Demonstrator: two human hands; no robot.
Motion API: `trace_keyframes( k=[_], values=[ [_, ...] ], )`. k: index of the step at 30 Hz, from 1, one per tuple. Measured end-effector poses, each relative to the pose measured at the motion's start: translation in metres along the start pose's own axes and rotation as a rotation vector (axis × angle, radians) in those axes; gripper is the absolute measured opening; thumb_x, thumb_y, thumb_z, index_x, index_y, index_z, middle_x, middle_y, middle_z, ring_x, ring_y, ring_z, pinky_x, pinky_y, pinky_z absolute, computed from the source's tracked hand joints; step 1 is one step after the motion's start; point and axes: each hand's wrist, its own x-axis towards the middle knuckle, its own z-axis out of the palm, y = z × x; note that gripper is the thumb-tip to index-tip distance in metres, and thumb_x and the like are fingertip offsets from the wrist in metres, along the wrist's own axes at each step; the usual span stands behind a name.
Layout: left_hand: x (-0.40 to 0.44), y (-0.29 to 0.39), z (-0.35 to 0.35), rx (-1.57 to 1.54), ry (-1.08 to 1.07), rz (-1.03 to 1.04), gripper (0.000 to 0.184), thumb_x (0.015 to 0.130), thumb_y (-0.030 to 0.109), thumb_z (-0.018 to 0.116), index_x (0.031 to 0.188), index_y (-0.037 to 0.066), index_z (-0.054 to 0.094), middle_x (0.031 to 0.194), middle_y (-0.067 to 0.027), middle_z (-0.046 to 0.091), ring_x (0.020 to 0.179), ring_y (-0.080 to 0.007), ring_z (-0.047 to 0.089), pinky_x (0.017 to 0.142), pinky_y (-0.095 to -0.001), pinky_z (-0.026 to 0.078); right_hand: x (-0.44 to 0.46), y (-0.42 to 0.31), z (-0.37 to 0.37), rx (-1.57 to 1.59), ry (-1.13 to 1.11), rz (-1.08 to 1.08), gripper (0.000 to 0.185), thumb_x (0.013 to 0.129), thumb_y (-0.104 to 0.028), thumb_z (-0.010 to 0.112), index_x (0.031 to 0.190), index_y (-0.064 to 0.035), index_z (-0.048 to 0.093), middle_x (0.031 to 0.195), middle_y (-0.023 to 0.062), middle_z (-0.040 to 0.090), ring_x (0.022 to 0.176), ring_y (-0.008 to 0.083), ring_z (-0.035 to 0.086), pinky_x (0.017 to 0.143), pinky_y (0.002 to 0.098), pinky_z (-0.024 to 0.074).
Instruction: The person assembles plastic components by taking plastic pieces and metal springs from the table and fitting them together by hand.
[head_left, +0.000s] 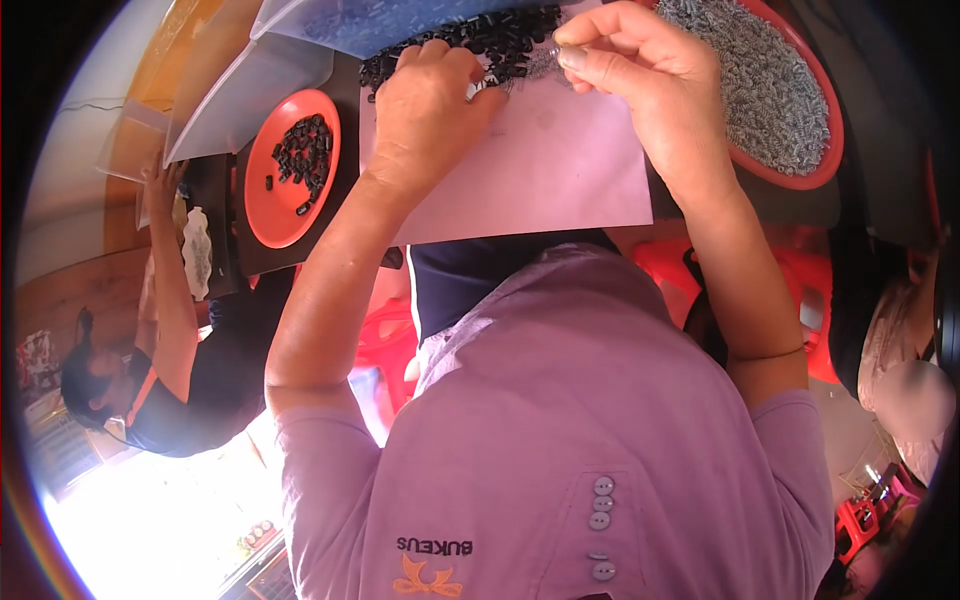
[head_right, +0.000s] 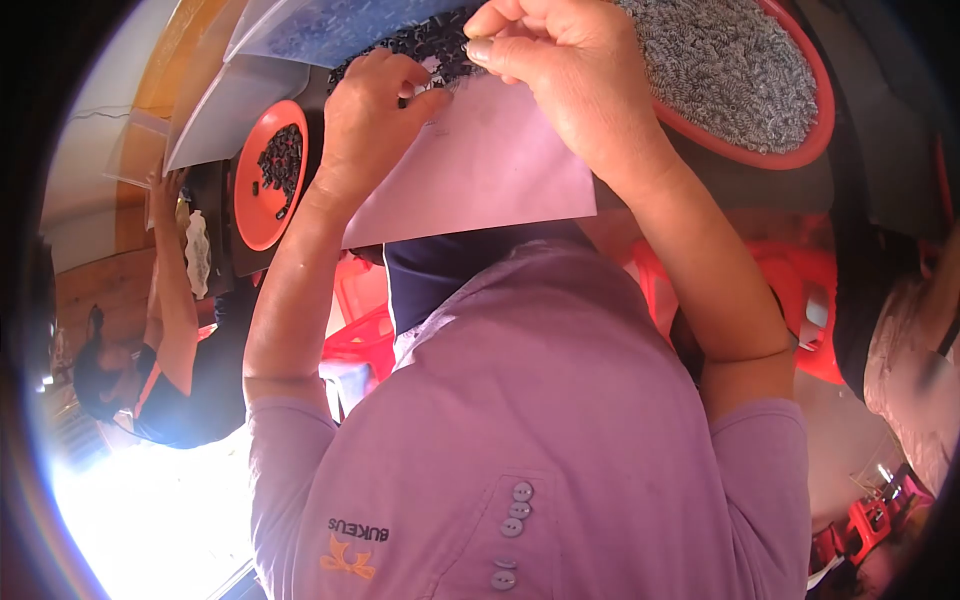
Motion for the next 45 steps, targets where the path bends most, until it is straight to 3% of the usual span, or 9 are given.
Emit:
trace_keyframes(
  k=[1, 4, 10, 16, 22, 37, 40, 43, 45],
  values=[
    [0.0, 0.001, 0.002, 0.021, -0.068, -0.045, 0.016, 0.082, 0.019, 0.071, 0.086, 0.005, 0.068, 0.085, -0.0095, 0.063, 0.085, -0.0279, 0.062, 0.073, -0.0401, 0.051, 0.001, 0.008, -0.005, -0.019, -0.025, 0.02, 0.008, 0.089, -0.001, 0.066, 0.096, 0.0006, 0.068, 0.087, 0.0036, 0.069, 0.08, 0.0087, 0.063, 0.073, 0.0232, 0.0504],
    [-0.001, 0.0, 0.01, 0.097, -0.003, -0.001, 0.014, 0.083, 0.017, 0.07, 0.088, 0.004, 0.067, 0.087, -0.01, 0.064, 0.086, -0.0295, 0.062, 0.073, -0.0411, 0.051, 0.004, 0.015, -0.006, -0.073, -0.073, 0.037, 0.01, 0.089, -0.004, 0.066, 0.098, 0.0, 0.069, 0.089, 0.0038, 0.069, 0.08, 0.0089, 0.063, 0.073, 0.0244, 0.0505],
    [-0.008, 0.001, 0.007, -0.146, 0.108, -0.004, 0.013, 0.083, 0.013, 0.069, 0.092, 0.004, 0.066, 0.088, -0.0103, 0.063, 0.089, -0.031, 0.062, 0.075, -0.0407, 0.051, 0.005, 0.017, 0.0, -0.094, -0.136, 0.041, 0.01, 0.088, -0.004, 0.066, 0.097, -0.0008, 0.068, 0.088, 0.0026, 0.069, 0.078, 0.0083, 0.062, 0.07, 0.0249, 0.0502],
    [-0.015, -0.003, 0.008, -0.013, 0.05, 0.034, 0.015, 0.081, 0.013, 0.069, 0.094, 0.006, 0.067, 0.091, -0.0088, 0.062, 0.092, -0.0301, 0.061, 0.075, -0.0407, 0.052, 0.005, 0.019, 0.003, -0.144, -0.103, 0.029, 0.008, 0.084, -0.002, 0.067, 0.092, -0.0006, 0.068, 0.081, 0.002, 0.069, 0.072, 0.0081, 0.061, 0.066, 0.0243, 0.0489],
    [-0.01, -0.004, 0.023, 0.241, 0.125, 0.142, 0.01, 0.077, 0.012, 0.069, 0.084, 0.007, 0.064, 0.088, -0.0074, 0.059, 0.088, -0.0283, 0.061, 0.072, -0.0412, 0.054, 0.005, 0.022, 0.008, -0.175, -0.104, -0.003, 0.007, 0.082, -0.004, 0.07, 0.088, -0.0007, 0.068, 0.074, 0.0005, 0.066, 0.066, 0.0062, 0.057, 0.061, 0.023, 0.0455],
    [0.005, -0.005, 0.023, 0.338, 0.079, 0.262, 0.013, 0.071, 0.013, 0.067, 0.079, 0.006, 0.061, 0.087, -0.0097, 0.06, 0.086, -0.0301, 0.061, 0.07, -0.0414, 0.054, 0.008, 0.027, 0.003, -0.118, -0.1, 0.048, 0.008, 0.082, -0.003, 0.069, 0.089, 0.0003, 0.067, 0.074, 0.0006, 0.065, 0.066, 0.0064, 0.056, 0.06, 0.0231, 0.0448],
    [0.005, -0.004, 0.017, 0.188, 0.134, 0.214, 0.013, 0.077, 0.011, 0.068, 0.085, 0.003, 0.064, 0.086, -0.0103, 0.063, 0.082, -0.0243, 0.063, 0.069, -0.0361, 0.053, 0.009, 0.027, 0.003, -0.111, -0.114, 0.033, 0.007, 0.083, -0.003, 0.069, 0.089, 0.0005, 0.067, 0.074, 0.0006, 0.065, 0.067, 0.0064, 0.056, 0.061, 0.0232, 0.0451],
    [-0.005, 0.005, -0.003, -0.425, 0.072, -0.036, 0.014, 0.086, 0.01, 0.067, 0.094, 0.0, 0.066, 0.083, -0.0069, 0.066, 0.075, -0.0156, 0.061, 0.066, -0.0305, 0.051, 0.01, 0.019, 0.003, -0.13, -0.132, 0.01, 0.006, 0.084, -0.003, 0.068, 0.089, 0.0006, 0.067, 0.075, 0.0004, 0.065, 0.067, 0.0064, 0.056, 0.061, 0.0232, 0.0452],
    [-0.014, 0.011, -0.014, -0.661, 0.004, -0.126, 0.014, 0.09, 0.01, 0.066, 0.099, -0.001, 0.067, 0.082, -0.0039, 0.066, 0.072, -0.0111, 0.058, 0.063, -0.0269, 0.049, 0.011, 0.013, 0.006, -0.131, -0.149, 0.005, 0.006, 0.084, -0.003, 0.068, 0.09, 0.0007, 0.067, 0.075, 0.0004, 0.065, 0.067, 0.0064, 0.056, 0.061, 0.0231, 0.045]
  ],
)
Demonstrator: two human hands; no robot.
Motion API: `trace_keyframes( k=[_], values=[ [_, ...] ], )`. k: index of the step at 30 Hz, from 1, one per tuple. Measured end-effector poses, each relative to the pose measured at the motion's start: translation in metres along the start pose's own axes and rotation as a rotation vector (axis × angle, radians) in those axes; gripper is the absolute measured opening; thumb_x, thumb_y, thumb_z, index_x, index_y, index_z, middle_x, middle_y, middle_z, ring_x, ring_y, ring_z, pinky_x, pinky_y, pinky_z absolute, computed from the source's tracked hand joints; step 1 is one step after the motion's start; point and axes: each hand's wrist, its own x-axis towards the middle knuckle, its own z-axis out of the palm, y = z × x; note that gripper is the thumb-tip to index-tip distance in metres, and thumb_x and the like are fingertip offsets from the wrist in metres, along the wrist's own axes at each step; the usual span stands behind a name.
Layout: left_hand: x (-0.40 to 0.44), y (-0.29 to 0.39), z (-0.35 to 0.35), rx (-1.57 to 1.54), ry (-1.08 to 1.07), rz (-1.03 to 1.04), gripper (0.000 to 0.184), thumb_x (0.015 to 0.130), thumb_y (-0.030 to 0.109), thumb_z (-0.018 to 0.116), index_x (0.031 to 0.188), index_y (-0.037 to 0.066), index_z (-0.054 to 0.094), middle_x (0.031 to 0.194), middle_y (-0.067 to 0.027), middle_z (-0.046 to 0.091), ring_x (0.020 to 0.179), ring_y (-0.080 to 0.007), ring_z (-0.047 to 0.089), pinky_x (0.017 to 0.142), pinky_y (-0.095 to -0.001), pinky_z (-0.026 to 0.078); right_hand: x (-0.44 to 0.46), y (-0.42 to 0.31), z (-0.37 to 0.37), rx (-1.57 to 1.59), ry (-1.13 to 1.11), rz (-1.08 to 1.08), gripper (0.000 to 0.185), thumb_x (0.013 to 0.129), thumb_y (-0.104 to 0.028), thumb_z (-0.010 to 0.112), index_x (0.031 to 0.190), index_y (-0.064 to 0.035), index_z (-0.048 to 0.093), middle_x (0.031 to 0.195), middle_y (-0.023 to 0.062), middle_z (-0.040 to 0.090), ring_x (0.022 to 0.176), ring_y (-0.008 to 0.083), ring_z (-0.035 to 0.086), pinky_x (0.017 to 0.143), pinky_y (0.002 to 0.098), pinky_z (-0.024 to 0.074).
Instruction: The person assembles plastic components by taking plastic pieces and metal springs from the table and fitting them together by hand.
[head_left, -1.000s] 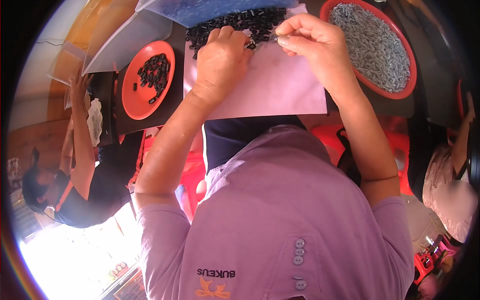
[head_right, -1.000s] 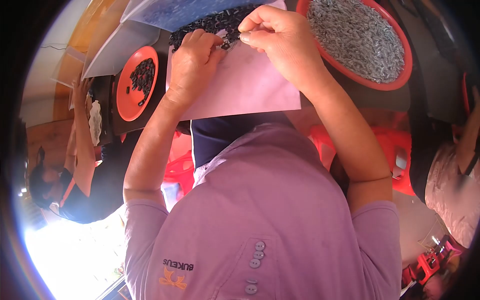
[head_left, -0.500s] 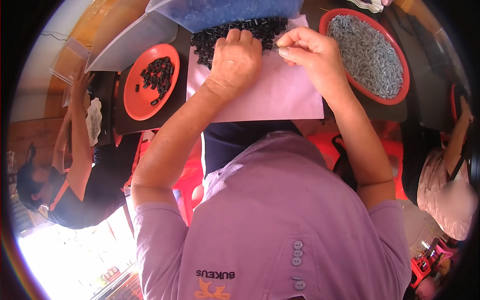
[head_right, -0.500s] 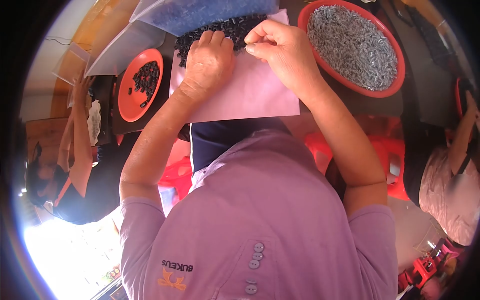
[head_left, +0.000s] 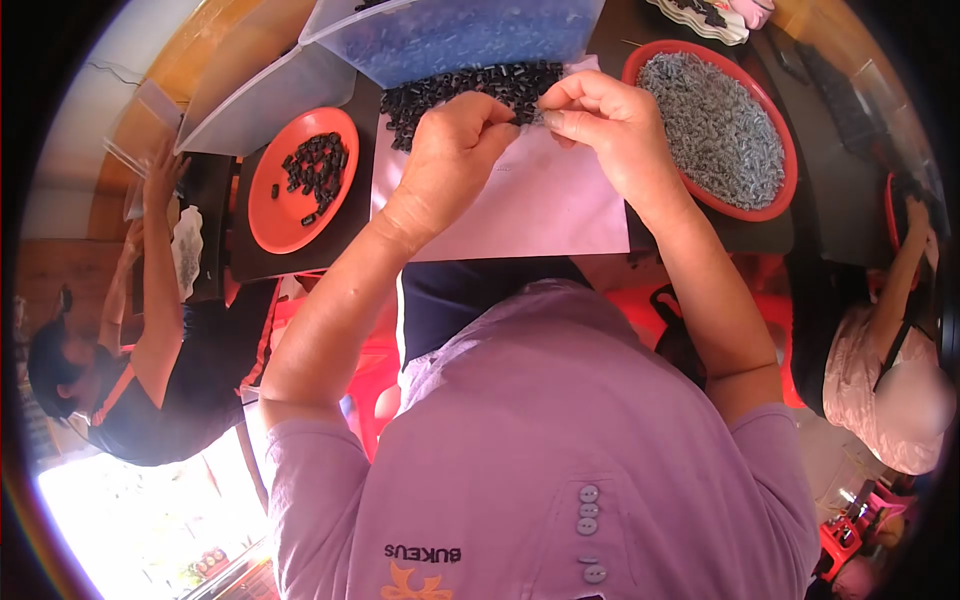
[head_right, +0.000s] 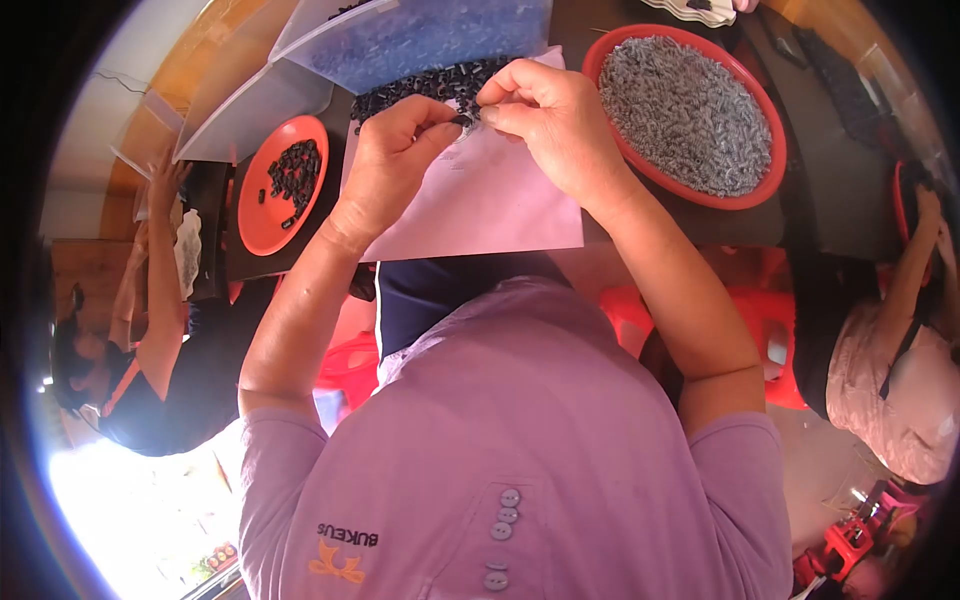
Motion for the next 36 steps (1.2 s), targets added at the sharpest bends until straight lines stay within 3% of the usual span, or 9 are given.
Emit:
trace_keyframes(
  k=[4, 10, 17, 20, 23, 24, 27, 31, 36],
  values=[
    [-0.014, 0.026, -0.008, -0.306, -0.05, -0.288, 0.014, 0.093, 0.009, 0.064, 0.102, -0.001, 0.067, 0.08, -0.0004, 0.065, 0.07, -0.0076, 0.056, 0.059, -0.023, 0.045, 0.002, -0.013, 0.009, 0.019, -0.083, 0.048, 0.007, 0.085, -0.003, 0.067, 0.09, 0.0013, 0.068, 0.077, 0.0011, 0.065, 0.068, 0.0065, 0.056, 0.063, 0.0226, 0.0452],
    [-0.028, 0.033, -0.012, -0.613, -0.023, -0.481, 0.014, 0.094, 0.01, 0.064, 0.1, -0.003, 0.068, 0.08, -0.0039, 0.065, 0.068, -0.0081, 0.056, 0.057, -0.0221, 0.043, -0.001, -0.02, 0.016, 0.068, -0.155, 0.087, 0.006, 0.085, -0.001, 0.066, 0.09, 0.0015, 0.068, 0.076, 0.0026, 0.065, 0.07, 0.008, 0.058, 0.066, 0.0226, 0.0476],
    [-0.039, 0.028, -0.015, -0.871, 0.048, -0.518, 0.014, 0.094, 0.008, 0.063, 0.098, -0.005, 0.067, 0.08, -0.007, 0.065, 0.066, -0.0111, 0.058, 0.056, -0.024, 0.045, -0.004, -0.035, 0.031, 0.097, -0.147, 0.146, 0.007, 0.084, -0.002, 0.068, 0.091, 0.0009, 0.069, 0.076, 0.0037, 0.066, 0.07, 0.0101, 0.06, 0.066, 0.0239, 0.0485],
    [-0.046, 0.023, -0.016, -0.973, 0.105, -0.557, 0.014, 0.094, 0.006, 0.062, 0.098, -0.006, 0.066, 0.079, -0.008, 0.065, 0.067, -0.0118, 0.059, 0.056, -0.0244, 0.045, -0.014, -0.024, 0.044, -0.297, -0.097, -0.299, 0.01, 0.084, -0.005, 0.071, 0.093, -0.0001, 0.069, 0.078, 0.0067, 0.068, 0.07, 0.0134, 0.063, 0.065, 0.0269, 0.0499],
    [-0.058, 0.022, -0.024, -0.91, 0.178, -0.523, 0.014, 0.094, 0.005, 0.062, 0.098, -0.007, 0.066, 0.079, -0.0084, 0.065, 0.067, -0.0119, 0.059, 0.056, -0.0247, 0.046, -0.018, -0.028, 0.049, -0.517, -0.146, -0.533, 0.013, 0.083, -0.007, 0.073, 0.094, -0.0021, 0.069, 0.082, 0.0094, 0.069, 0.07, 0.0167, 0.066, 0.065, 0.0294, 0.0516],
    [-0.064, 0.018, -0.026, -0.876, 0.212, -0.488, 0.013, 0.094, 0.005, 0.062, 0.098, -0.007, 0.066, 0.079, -0.0082, 0.065, 0.067, -0.0118, 0.059, 0.056, -0.025, 0.046, -0.011, -0.031, 0.038, -0.556, -0.203, -0.471, 0.012, 0.083, -0.006, 0.071, 0.094, -0.0033, 0.069, 0.082, 0.0102, 0.069, 0.071, 0.021, 0.067, 0.064, 0.031, 0.0523],
    [-0.076, 0.003, -0.026, -0.782, 0.28, -0.435, 0.013, 0.094, 0.006, 0.063, 0.099, -0.005, 0.066, 0.079, -0.0058, 0.065, 0.067, -0.0104, 0.057, 0.058, -0.0235, 0.045, 0.026, -0.031, 0.029, -0.567, -0.041, -0.252, 0.012, 0.08, 0.0, 0.065, 0.09, -0.0041, 0.069, 0.083, 0.0112, 0.069, 0.073, 0.0276, 0.067, 0.063, 0.0346, 0.0511],
    [-0.085, -0.002, -0.02, -0.725, 0.274, -0.461, 0.013, 0.094, 0.007, 0.064, 0.1, -0.004, 0.067, 0.079, -0.0028, 0.064, 0.069, -0.0076, 0.055, 0.061, -0.0206, 0.043, 0.052, -0.006, 0.058, -0.682, -0.143, -0.422, 0.016, 0.078, -0.002, 0.059, 0.088, -0.0068, 0.07, 0.086, 0.0111, 0.07, 0.075, 0.0312, 0.066, 0.068, 0.0412, 0.0519],
    [-0.089, -0.006, -0.02, -0.785, 0.285, -0.439, 0.012, 0.093, 0.006, 0.064, 0.101, -0.003, 0.067, 0.08, -0.0018, 0.064, 0.069, -0.0064, 0.054, 0.061, -0.0203, 0.043, 0.07, 0.026, 0.079, -0.976, -0.158, -0.55, 0.013, 0.076, -0.005, 0.061, 0.081, -0.0116, 0.07, 0.085, 0.0078, 0.069, 0.078, 0.0306, 0.066, 0.068, 0.0427, 0.0517]
  ],
)
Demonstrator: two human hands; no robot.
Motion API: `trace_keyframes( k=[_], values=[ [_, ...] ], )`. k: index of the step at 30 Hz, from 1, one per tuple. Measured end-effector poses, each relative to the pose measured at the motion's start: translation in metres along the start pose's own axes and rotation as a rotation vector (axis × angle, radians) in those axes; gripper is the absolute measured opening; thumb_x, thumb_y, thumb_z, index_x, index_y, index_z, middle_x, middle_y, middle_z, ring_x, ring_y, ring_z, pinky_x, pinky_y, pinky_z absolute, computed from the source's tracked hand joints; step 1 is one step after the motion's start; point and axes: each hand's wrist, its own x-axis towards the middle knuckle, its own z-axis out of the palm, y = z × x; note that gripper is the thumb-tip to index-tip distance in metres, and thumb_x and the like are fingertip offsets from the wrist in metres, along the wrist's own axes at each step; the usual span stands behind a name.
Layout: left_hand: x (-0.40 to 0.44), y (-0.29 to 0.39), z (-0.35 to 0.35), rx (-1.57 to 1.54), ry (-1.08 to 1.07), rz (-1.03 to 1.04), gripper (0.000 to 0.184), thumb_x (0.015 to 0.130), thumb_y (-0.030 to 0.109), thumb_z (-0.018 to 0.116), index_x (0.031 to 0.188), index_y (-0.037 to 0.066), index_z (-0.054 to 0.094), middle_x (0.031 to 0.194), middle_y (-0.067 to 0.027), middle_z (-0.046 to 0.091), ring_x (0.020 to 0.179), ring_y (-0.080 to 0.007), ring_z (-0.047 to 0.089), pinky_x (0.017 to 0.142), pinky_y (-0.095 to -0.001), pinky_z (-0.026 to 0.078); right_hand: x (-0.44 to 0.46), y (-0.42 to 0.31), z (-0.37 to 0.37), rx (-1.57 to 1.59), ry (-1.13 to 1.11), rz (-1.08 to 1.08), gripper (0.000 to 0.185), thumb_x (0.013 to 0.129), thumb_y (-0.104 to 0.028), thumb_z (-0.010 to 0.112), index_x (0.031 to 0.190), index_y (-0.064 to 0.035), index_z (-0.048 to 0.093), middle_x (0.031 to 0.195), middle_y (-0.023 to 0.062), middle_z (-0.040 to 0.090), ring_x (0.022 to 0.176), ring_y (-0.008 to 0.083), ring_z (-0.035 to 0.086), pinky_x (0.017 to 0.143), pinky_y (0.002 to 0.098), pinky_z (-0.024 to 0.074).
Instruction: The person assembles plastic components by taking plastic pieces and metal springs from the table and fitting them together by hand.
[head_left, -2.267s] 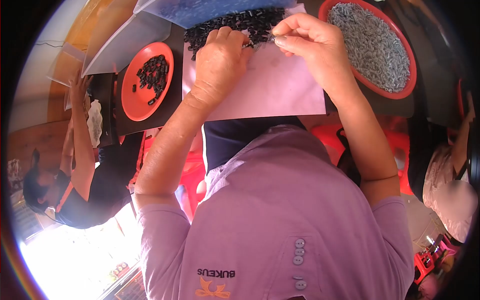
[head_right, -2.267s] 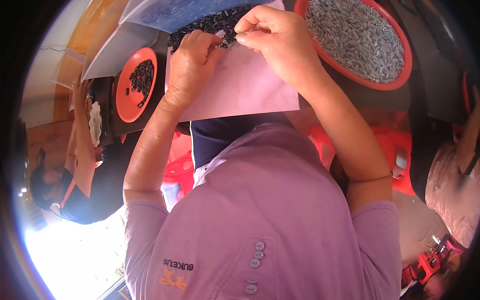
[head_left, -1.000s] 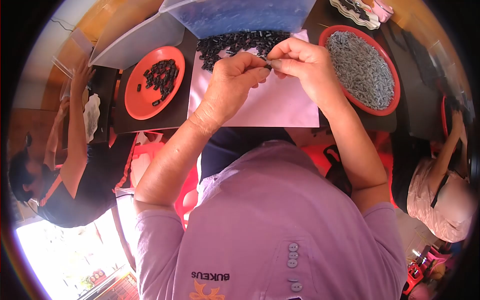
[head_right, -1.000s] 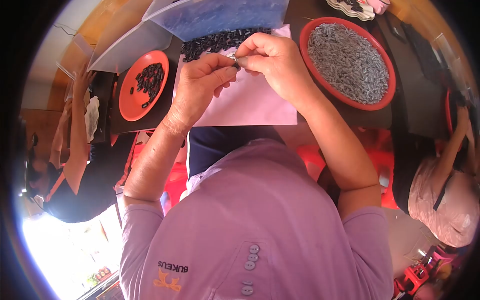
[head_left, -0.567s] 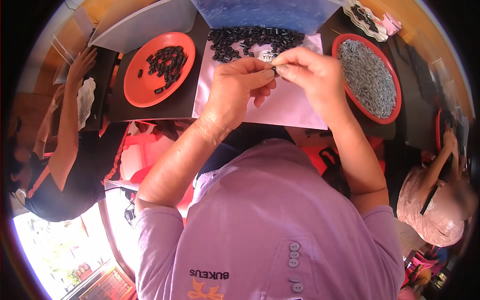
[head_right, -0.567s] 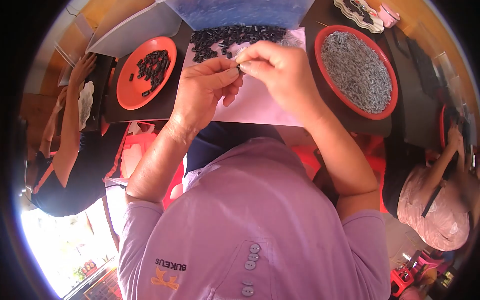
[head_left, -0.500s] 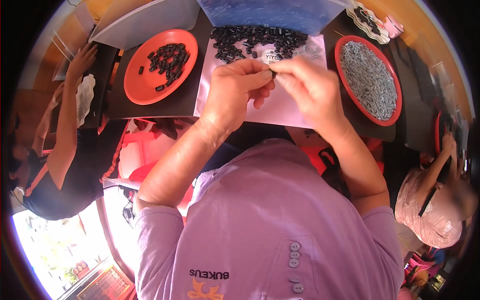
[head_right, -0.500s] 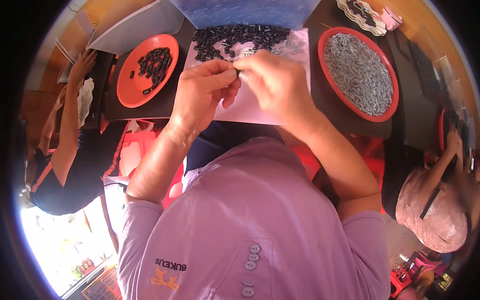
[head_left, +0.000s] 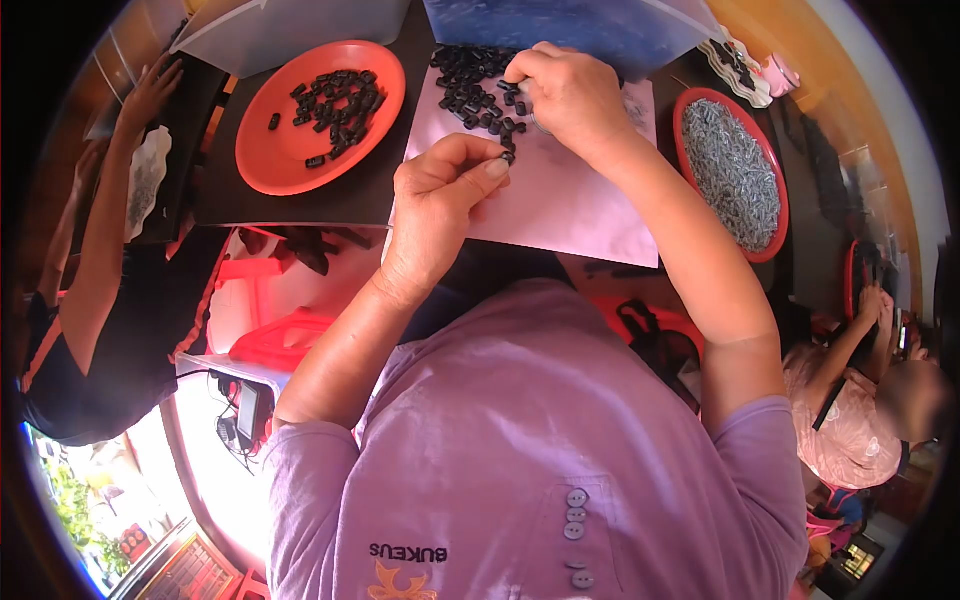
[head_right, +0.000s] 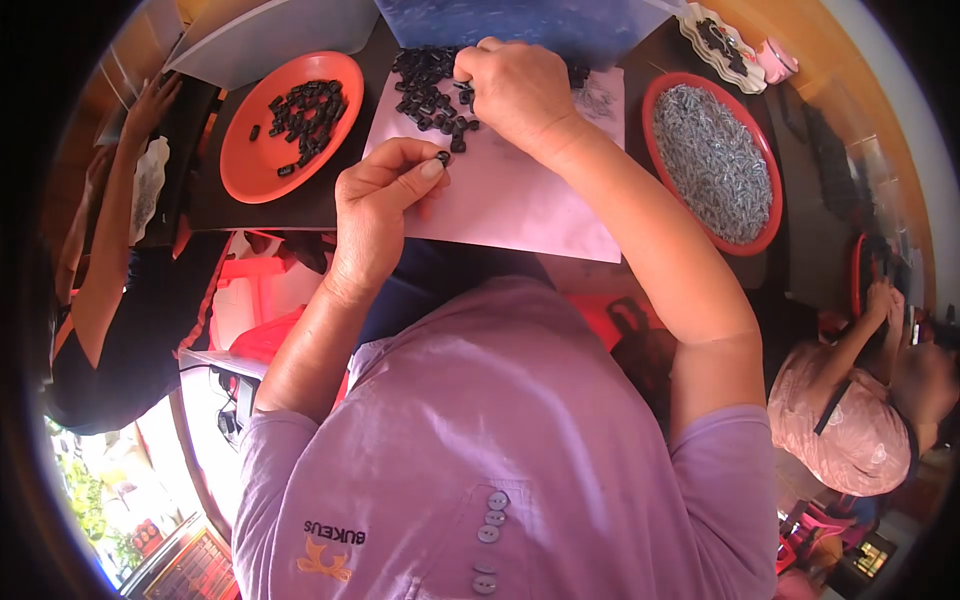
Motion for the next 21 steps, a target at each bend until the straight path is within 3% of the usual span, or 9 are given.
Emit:
trace_keyframes(
  k=[3, 12, 15, 21],
  values=[
    [-0.001, 0.0, -0.001, -0.01, -0.025, -0.003, 0.012, 0.093, 0.006, 0.064, 0.101, -0.003, 0.067, 0.08, -0.0017, 0.064, 0.069, -0.0062, 0.054, 0.062, -0.0204, 0.043, -0.002, 0.013, 0.006, -0.242, -0.007, -0.111, 0.013, 0.074, -0.005, 0.062, 0.081, -0.0123, 0.071, 0.084, 0.0053, 0.069, 0.08, 0.0298, 0.066, 0.068, 0.0434, 0.0516],
    [-0.003, -0.002, -0.005, -0.046, -0.023, 0.024, 0.011, 0.094, 0.006, 0.063, 0.1, -0.003, 0.067, 0.082, -0.0023, 0.064, 0.072, -0.0069, 0.055, 0.064, -0.0212, 0.045, -0.02, -0.006, -0.021, 0.126, -0.124, 0.022, 0.01, 0.078, -0.003, 0.064, 0.085, -0.0101, 0.068, 0.082, 0.0044, 0.066, 0.082, 0.0279, 0.064, 0.071, 0.0403, 0.051],
    [-0.002, -0.004, -0.003, -0.066, -0.002, 0.054, 0.01, 0.092, 0.007, 0.067, 0.099, -0.001, 0.068, 0.078, -0.0008, 0.065, 0.068, -0.0046, 0.055, 0.059, -0.0205, 0.045, -0.023, -0.007, -0.013, 0.002, -0.12, -0.071, 0.011, 0.079, -0.005, 0.067, 0.087, -0.0111, 0.069, 0.081, 0.0041, 0.066, 0.081, 0.0277, 0.064, 0.071, 0.0395, 0.0508],
    [-0.003, -0.002, -0.001, -0.037, 0.014, 0.042, 0.013, 0.095, 0.007, 0.063, 0.102, -0.004, 0.067, 0.082, -0.004, 0.065, 0.072, -0.0085, 0.057, 0.063, -0.0219, 0.046, -0.029, -0.01, -0.015, -0.147, -0.125, -0.154, 0.013, 0.078, -0.007, 0.068, 0.088, -0.0152, 0.07, 0.083, 0.0005, 0.063, 0.085, 0.0239, 0.063, 0.075, 0.0381, 0.048]
  ],
)
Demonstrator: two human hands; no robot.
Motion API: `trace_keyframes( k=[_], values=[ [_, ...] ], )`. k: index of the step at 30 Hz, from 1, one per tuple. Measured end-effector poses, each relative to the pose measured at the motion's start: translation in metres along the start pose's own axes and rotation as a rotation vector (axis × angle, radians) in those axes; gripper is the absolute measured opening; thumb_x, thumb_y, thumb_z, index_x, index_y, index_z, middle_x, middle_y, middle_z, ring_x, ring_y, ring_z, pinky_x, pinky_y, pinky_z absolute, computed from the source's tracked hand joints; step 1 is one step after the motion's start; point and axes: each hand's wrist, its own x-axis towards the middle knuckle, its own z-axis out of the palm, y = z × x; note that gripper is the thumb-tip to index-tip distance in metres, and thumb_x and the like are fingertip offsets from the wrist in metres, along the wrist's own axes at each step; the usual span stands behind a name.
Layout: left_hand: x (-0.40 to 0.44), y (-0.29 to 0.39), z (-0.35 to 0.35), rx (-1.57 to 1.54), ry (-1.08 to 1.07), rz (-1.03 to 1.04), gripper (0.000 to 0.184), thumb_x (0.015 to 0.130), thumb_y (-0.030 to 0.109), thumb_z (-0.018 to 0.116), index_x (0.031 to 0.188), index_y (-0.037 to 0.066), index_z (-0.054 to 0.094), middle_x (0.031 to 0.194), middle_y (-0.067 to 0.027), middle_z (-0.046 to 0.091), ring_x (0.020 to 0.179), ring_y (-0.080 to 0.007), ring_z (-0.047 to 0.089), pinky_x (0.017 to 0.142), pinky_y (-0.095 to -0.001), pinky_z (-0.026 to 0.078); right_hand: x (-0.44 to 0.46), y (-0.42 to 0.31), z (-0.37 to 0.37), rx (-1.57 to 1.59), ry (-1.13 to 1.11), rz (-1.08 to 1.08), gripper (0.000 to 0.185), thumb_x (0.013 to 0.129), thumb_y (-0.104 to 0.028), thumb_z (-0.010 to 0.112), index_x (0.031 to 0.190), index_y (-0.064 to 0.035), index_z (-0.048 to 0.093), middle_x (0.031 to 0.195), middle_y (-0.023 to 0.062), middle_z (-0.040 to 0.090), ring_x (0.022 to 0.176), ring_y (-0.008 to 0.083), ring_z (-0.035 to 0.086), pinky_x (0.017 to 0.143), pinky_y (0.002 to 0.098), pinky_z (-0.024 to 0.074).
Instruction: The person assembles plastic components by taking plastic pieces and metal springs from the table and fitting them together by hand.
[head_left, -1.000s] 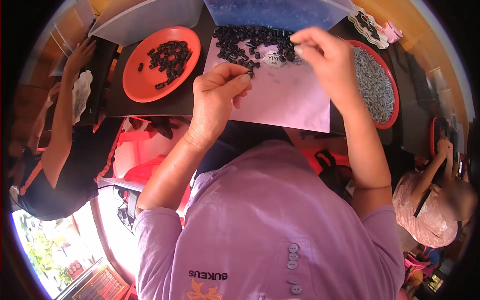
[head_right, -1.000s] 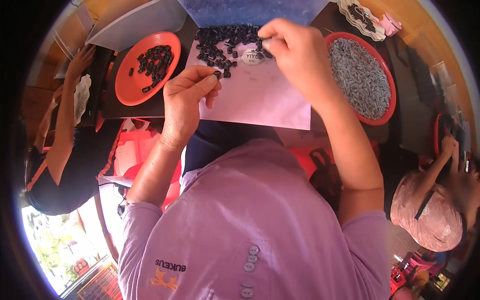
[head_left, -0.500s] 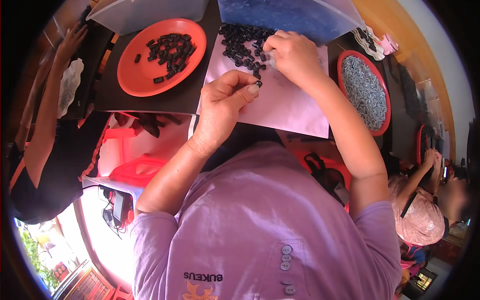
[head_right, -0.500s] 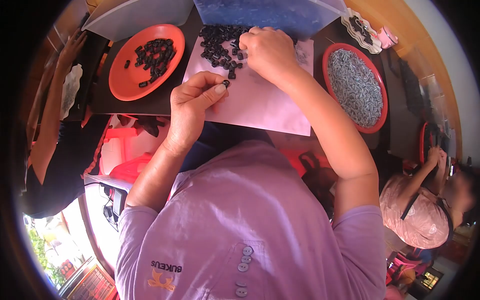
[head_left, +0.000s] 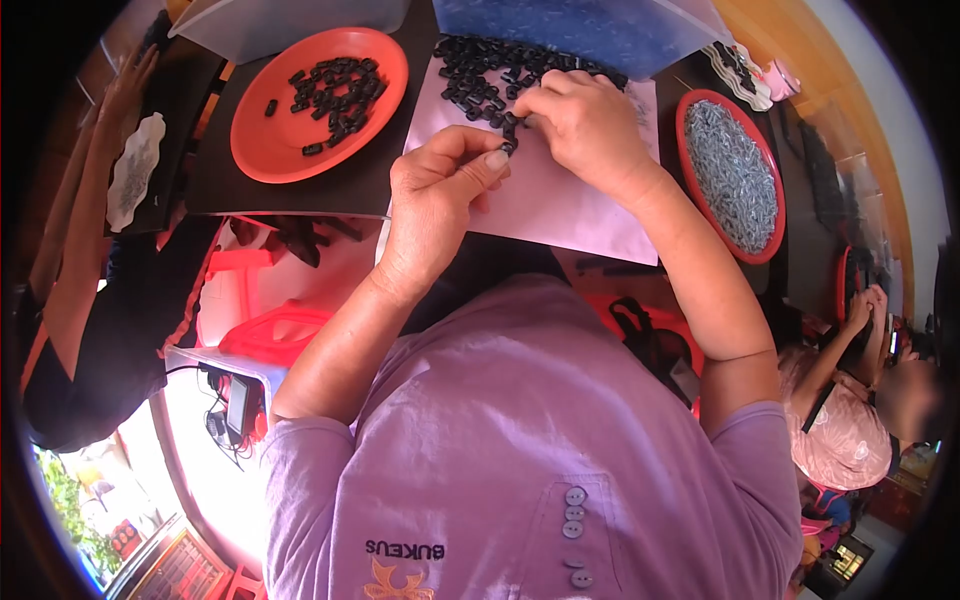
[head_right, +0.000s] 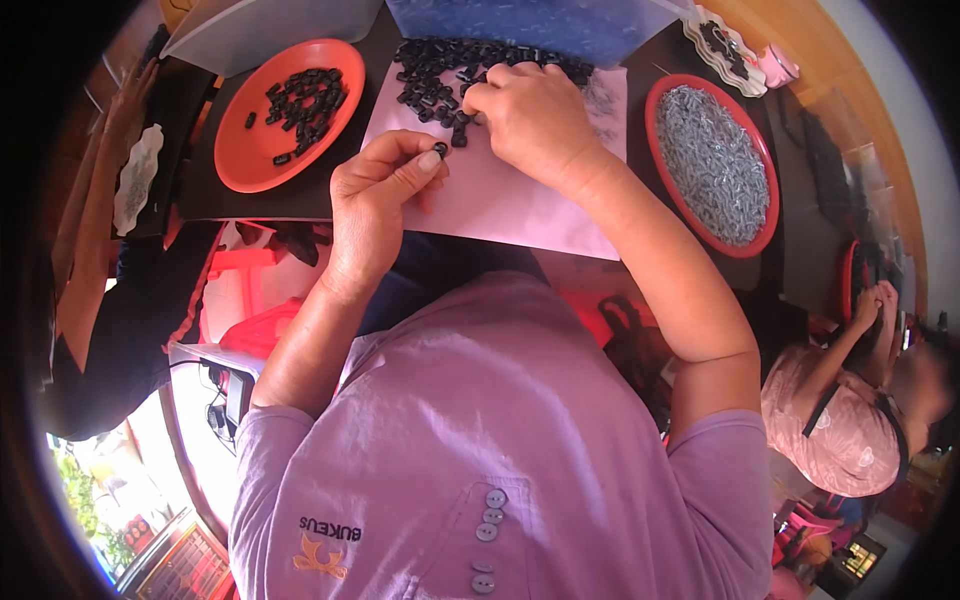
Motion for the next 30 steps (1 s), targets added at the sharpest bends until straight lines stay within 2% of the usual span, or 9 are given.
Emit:
trace_keyframes(
  k=[3, 6, 9, 12, 13, 16, 19, 25, 30],
  values=[
    [0.001, 0.001, 0.002, 0.004, 0.03, 0.002, 0.014, 0.095, 0.007, 0.063, 0.103, -0.005, 0.067, 0.083, -0.0047, 0.066, 0.072, -0.0089, 0.058, 0.062, -0.022, 0.046, -0.003, -0.003, -0.001, -0.017, -0.074, 0.006, 0.011, 0.078, -0.009, 0.063, 0.085, -0.0137, 0.07, 0.089, 0.0022, 0.066, 0.092, 0.0238, 0.063, 0.082, 0.0409, 0.0453],
    [0.002, 0.0, 0.002, 0.005, 0.043, 0.003, 0.015, 0.095, 0.007, 0.063, 0.104, -0.005, 0.067, 0.084, -0.0051, 0.066, 0.072, -0.009, 0.058, 0.062, -0.022, 0.046, -0.004, -0.002, -0.002, 0.007, -0.066, -0.006, 0.012, 0.076, -0.008, 0.063, 0.086, -0.0132, 0.069, 0.086, 0.0025, 0.065, 0.09, 0.0241, 0.063, 0.082, 0.0408, 0.0455],
    [0.003, -0.002, 0.003, 0.012, 0.052, 0.008, 0.015, 0.095, 0.007, 0.063, 0.104, -0.005, 0.067, 0.083, -0.0051, 0.066, 0.071, -0.0089, 0.058, 0.061, -0.0222, 0.046, -0.001, 0.0, -0.008, 0.196, 0.103, -0.007, 0.009, 0.076, -0.009, 0.065, 0.084, -0.009, 0.068, 0.082, 0.0039, 0.066, 0.08, 0.0238, 0.063, 0.075, 0.0384, 0.0468],
    [0.004, -0.002, 0.004, 0.03, 0.046, 0.007, 0.015, 0.095, 0.007, 0.063, 0.105, -0.005, 0.067, 0.083, -0.0049, 0.066, 0.07, -0.0084, 0.057, 0.06, -0.0219, 0.046, 0.006, -0.013, -0.034, 0.684, -0.021, 0.269, 0.007, 0.077, -0.01, 0.066, 0.081, -0.0041, 0.066, 0.077, 0.0061, 0.066, 0.069, 0.0234, 0.062, 0.065, 0.0354, 0.0463],
    [0.004, -0.001, 0.005, 0.043, 0.044, 0.009, 0.015, 0.095, 0.007, 0.063, 0.104, -0.005, 0.067, 0.083, -0.0048, 0.066, 0.07, -0.0082, 0.057, 0.06, -0.0219, 0.046, 0.006, -0.013, -0.035, 0.776, -0.029, 0.271, 0.01, 0.079, -0.011, 0.066, 0.08, -0.0007, 0.065, 0.072, 0.0055, 0.066, 0.062, 0.0172, 0.058, 0.059, 0.0307, 0.0432],
    [0.004, -0.001, 0.007, 0.079, 0.042, 0.016, 0.015, 0.095, 0.007, 0.063, 0.103, -0.005, 0.067, 0.081, -0.0045, 0.066, 0.069, -0.0077, 0.057, 0.059, -0.0216, 0.046, 0.006, -0.014, -0.041, 0.969, -0.147, 0.363, 0.01, 0.08, -0.01, 0.065, 0.081, -0.0005, 0.066, 0.07, 0.0029, 0.063, 0.065, 0.0106, 0.056, 0.06, 0.0271, 0.0426],
    [0.003, -0.001, 0.008, 0.107, 0.043, 0.023, 0.014, 0.094, 0.007, 0.064, 0.102, -0.005, 0.068, 0.081, -0.0043, 0.066, 0.068, -0.0075, 0.057, 0.059, -0.0214, 0.046, 0.006, -0.011, -0.042, 1.035, -0.294, 0.375, 0.011, 0.083, -0.01, 0.062, 0.087, 0.0002, 0.065, 0.08, -0.0005, 0.061, 0.075, 0.0069, 0.053, 0.07, 0.023, 0.0431],
    [0.002, 0.001, 0.007, 0.111, 0.052, 0.028, 0.013, 0.093, 0.006, 0.065, 0.1, -0.004, 0.069, 0.08, -0.004, 0.067, 0.068, -0.0076, 0.057, 0.06, -0.0218, 0.046, 0.013, -0.014, -0.041, 1.093, -0.313, 0.436, 0.009, 0.08, -0.008, 0.065, 0.081, 0.0015, 0.066, 0.069, 0.0021, 0.06, 0.065, 0.008, 0.053, 0.061, 0.0251, 0.0425],
    [0.001, 0.0, 0.006, 0.12, 0.034, 0.035, 0.012, 0.093, 0.006, 0.065, 0.1, -0.003, 0.069, 0.079, -0.0033, 0.067, 0.068, -0.0073, 0.058, 0.061, -0.0213, 0.046, 0.014, -0.014, -0.038, 1.063, -0.342, 0.462, 0.009, 0.08, -0.007, 0.065, 0.081, 0.0013, 0.065, 0.07, 0.0026, 0.061, 0.066, 0.0086, 0.053, 0.061, 0.0258, 0.0432]
  ],
)
